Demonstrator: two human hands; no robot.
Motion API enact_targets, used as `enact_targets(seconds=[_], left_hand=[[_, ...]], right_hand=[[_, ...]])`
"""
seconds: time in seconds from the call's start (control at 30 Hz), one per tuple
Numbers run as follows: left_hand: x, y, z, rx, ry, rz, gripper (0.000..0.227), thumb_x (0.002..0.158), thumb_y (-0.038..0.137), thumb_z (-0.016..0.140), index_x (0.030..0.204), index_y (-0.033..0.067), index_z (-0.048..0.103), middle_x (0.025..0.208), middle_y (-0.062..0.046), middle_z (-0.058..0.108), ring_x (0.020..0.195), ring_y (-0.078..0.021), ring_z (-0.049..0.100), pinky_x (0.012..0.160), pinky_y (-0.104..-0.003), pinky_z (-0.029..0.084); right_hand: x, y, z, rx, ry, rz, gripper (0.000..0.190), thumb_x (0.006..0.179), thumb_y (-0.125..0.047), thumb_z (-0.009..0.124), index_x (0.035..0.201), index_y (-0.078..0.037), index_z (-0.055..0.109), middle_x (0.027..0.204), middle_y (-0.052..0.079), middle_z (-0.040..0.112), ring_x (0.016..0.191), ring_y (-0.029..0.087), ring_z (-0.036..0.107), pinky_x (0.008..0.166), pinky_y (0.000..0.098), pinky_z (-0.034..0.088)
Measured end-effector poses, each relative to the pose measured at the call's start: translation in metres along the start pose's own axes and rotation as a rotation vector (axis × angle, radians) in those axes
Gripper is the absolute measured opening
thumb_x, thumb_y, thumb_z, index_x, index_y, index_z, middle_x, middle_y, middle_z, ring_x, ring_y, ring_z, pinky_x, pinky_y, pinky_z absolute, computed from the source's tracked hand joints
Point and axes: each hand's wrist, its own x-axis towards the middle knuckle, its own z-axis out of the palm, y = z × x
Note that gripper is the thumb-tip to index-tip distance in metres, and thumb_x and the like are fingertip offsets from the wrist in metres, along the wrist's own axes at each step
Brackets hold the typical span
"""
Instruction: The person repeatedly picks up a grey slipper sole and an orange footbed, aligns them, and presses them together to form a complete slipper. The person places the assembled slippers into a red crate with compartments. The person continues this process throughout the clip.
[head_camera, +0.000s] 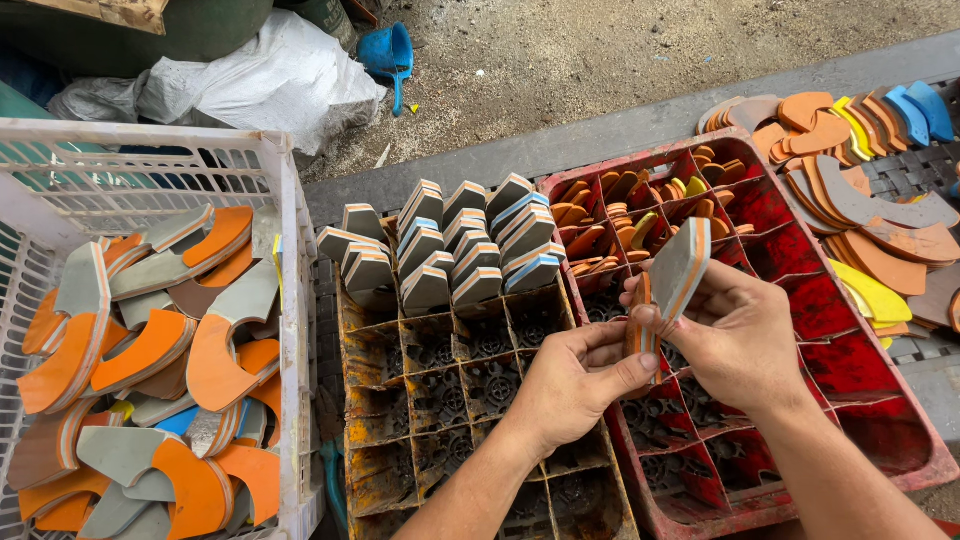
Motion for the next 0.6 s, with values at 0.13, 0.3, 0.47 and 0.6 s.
enact_targets(seconds=[0.13, 0.3, 0.47, 0.6], left_hand=[[0.001, -0.004, -0.001, -0.019, -0.003, -0.016, 0.054, 0.095, 0.023, 0.073, 0.136, -0.0084, 0.058, 0.113, -0.014, 0.073, 0.102, -0.0165, 0.072, 0.091, -0.031, 0.062], [0.002, -0.007, -0.005, -0.355, -0.005, -0.077, 0.047, 0.1, 0.035, 0.067, 0.123, -0.0049, 0.059, 0.107, -0.005, 0.072, 0.104, -0.0169, 0.07, 0.094, -0.04, 0.062], [-0.001, -0.009, -0.007, -0.211, -0.075, 0.05, 0.035, 0.097, 0.027, 0.072, 0.119, 0.0017, 0.064, 0.104, -0.004, 0.068, 0.095, -0.0119, 0.064, 0.084, -0.029, 0.055], [0.001, -0.013, -0.003, -0.078, -0.027, 0.204, 0.03, 0.097, 0.023, 0.074, 0.115, 0.0015, 0.065, 0.103, -0.003, 0.068, 0.093, -0.0083, 0.063, 0.087, -0.024, 0.054]], right_hand=[[0.001, 0.004, -0.002, 0.004, -0.006, 0.008, 0.042, 0.08, -0.01, 0.081, 0.119, 0.001, 0.072, 0.104, 0.01, 0.079, 0.095, 0.018, 0.077, 0.085, 0.0357, 0.066], [0.003, 0.01, -0.012, 0.198, -0.133, -0.1, 0.047, 0.084, -0.014, 0.081, 0.125, 0.005, 0.068, 0.109, 0.015, 0.078, 0.099, 0.024, 0.077, 0.091, 0.0405, 0.064], [-0.001, 0.001, -0.01, 0.343, -0.284, -0.063, 0.057, 0.085, -0.013, 0.074, 0.137, 0.004, 0.059, 0.122, 0.017, 0.075, 0.112, 0.028, 0.074, 0.096, 0.0435, 0.061], [-0.005, -0.006, 0.003, 0.428, -0.26, -0.054, 0.053, 0.087, -0.01, 0.072, 0.135, 0.006, 0.057, 0.121, 0.02, 0.075, 0.113, 0.028, 0.073, 0.095, 0.0425, 0.061]])
